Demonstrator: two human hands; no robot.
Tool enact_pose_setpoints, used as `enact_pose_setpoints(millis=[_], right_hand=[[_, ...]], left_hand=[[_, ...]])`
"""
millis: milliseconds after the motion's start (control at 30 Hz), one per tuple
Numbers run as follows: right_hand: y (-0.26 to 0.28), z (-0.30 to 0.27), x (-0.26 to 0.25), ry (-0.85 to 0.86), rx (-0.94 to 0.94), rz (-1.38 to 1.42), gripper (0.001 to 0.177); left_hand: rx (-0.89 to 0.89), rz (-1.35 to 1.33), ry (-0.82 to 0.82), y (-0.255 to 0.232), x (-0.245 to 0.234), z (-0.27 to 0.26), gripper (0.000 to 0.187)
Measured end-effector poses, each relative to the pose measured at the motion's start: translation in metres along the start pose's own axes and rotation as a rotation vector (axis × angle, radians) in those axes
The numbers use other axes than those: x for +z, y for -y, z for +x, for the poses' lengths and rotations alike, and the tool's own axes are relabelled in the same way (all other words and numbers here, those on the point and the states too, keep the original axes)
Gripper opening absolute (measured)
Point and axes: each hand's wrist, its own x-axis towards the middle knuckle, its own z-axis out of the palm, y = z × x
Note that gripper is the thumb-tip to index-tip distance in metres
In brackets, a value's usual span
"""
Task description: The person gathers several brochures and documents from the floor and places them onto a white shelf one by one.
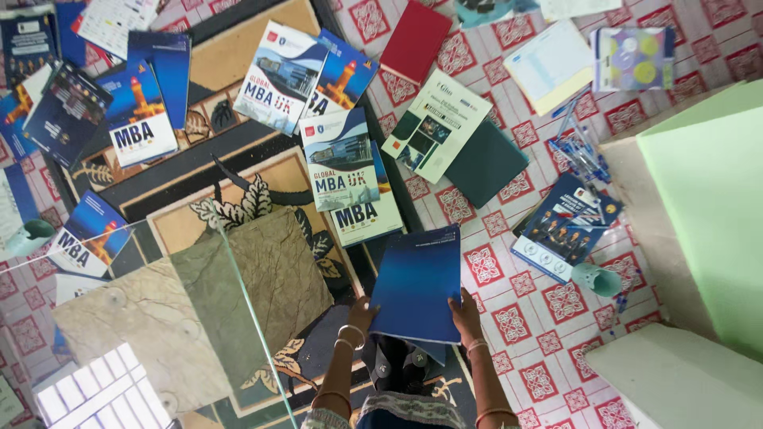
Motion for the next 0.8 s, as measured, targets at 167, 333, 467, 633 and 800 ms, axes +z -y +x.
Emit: enact_pose_setpoints(millis=[167, 333, 467, 633, 800], right_hand=[[0.061, -0.113, -0.065, 0.080, -0.121, 0.355, 0.051], [0.124, -0.205, -0.120, 0.047, -0.033, 0.415, 0.056], [0.165, -0.268, -0.158, 0.095, -0.159, 0.678, 0.063], [0.205, -0.333, -0.194, -0.028, -0.319, 0.603, 0.064], [0.243, -0.392, -0.226, -0.086, -0.456, 0.719, 0.056]], left_hand=[[-0.040, -0.622, 0.445, -0.044, -0.020, -0.125, 0.056], [-0.025, -0.559, 0.702, -0.114, -0.038, -0.218, 0.069], [-0.036, -0.429, 0.769, -0.190, -0.038, -0.285, 0.071], [0.168, -0.237, 0.647, -0.242, -0.023, -0.358, 0.067], [0.519, -0.187, 0.746, -0.259, -0.011, -0.393, 0.053]])
